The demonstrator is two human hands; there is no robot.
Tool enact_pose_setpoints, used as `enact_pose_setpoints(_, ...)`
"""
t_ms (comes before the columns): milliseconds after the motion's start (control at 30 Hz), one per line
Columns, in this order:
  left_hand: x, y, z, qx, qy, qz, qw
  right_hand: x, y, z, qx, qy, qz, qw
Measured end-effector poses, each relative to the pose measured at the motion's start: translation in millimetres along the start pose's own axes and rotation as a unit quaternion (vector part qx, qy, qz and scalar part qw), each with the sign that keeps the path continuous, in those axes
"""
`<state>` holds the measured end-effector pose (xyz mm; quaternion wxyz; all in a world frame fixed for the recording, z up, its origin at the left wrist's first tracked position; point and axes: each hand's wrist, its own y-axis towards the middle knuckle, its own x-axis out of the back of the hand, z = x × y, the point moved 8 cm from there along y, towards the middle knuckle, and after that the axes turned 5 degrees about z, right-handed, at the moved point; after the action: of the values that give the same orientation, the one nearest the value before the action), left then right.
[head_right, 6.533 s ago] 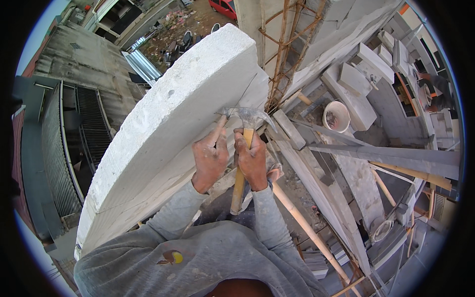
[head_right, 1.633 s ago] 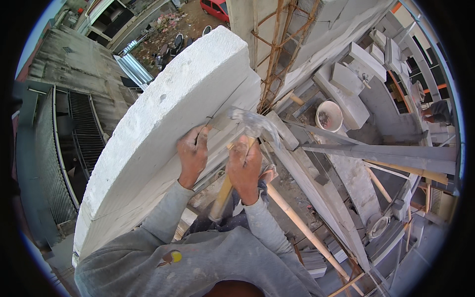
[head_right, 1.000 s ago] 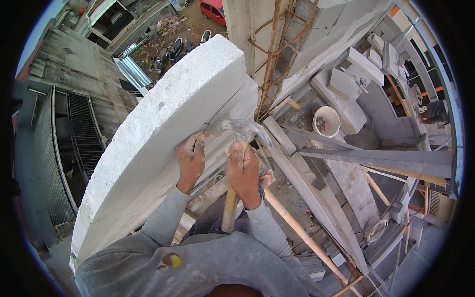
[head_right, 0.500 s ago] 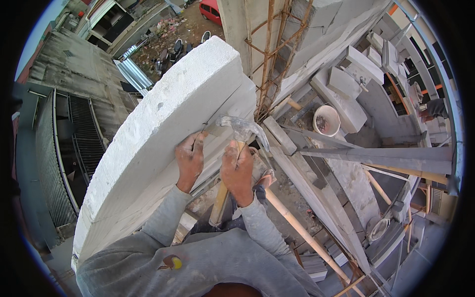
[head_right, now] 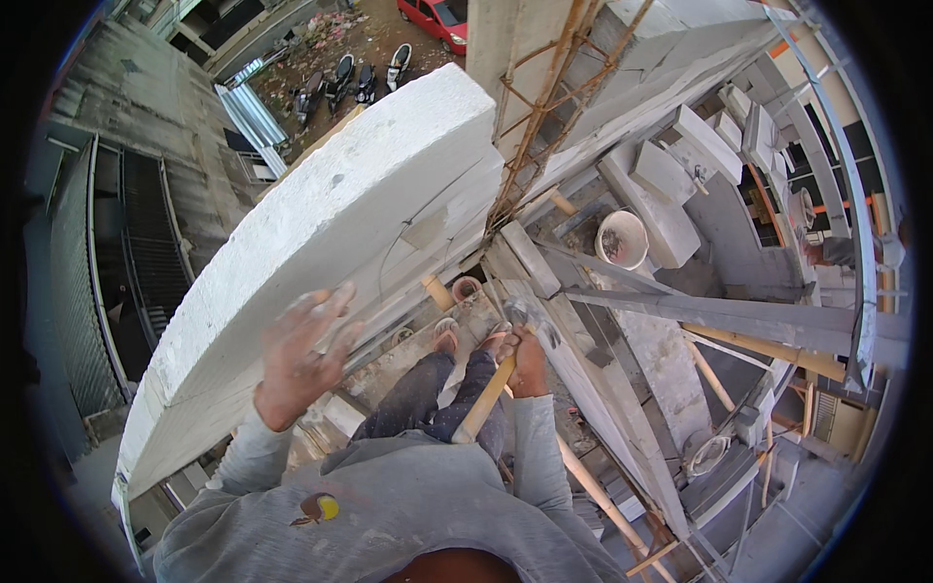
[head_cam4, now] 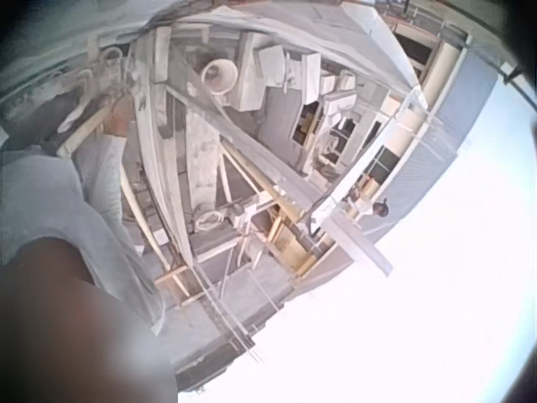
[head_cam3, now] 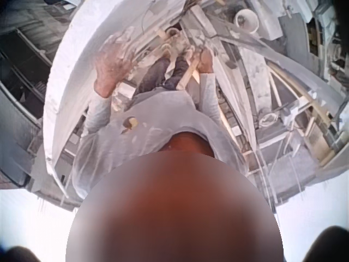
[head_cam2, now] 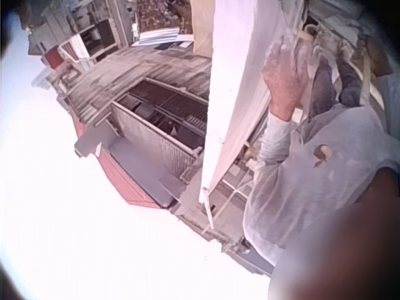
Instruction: The person secures rebar to a concrete wall using wire ties and a hammer. They repeatedly bend and twist wire around the rebar, then hammer the wire to tighten it. The person also picks up a bucket and moves it on the scaffolding.
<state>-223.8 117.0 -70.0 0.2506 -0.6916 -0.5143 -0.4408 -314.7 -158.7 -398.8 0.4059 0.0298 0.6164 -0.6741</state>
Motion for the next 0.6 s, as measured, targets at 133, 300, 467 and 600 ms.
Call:
enact_pose_setpoints(133, 112.6, -13.8, 1.0, -0.037, 0.173, -0.153, 0.972, 94.1, 29.1, -15.3, -0.044, 0.150, -0.089, 0.984)
enact_pose_setpoints(300, 125.7, -24.9, 68.3, 0.158, 0.194, -0.005, 0.968, 179.0, 15.0, -32.2, -0.114, -0.046, -0.153, 0.980)
enact_pose_setpoints(467, 104.2, -40.6, 94.0, 0.226, 0.221, 0.021, 0.949, 214.7, 5.8, -33.6, -0.197, -0.195, -0.130, 0.952)
enact_pose_setpoints(600, 120.5, -26.8, 92.2, 0.210, 0.141, 0.056, 0.966, 219.9, 2.7, -23.2, -0.199, -0.279, -0.118, 0.932)
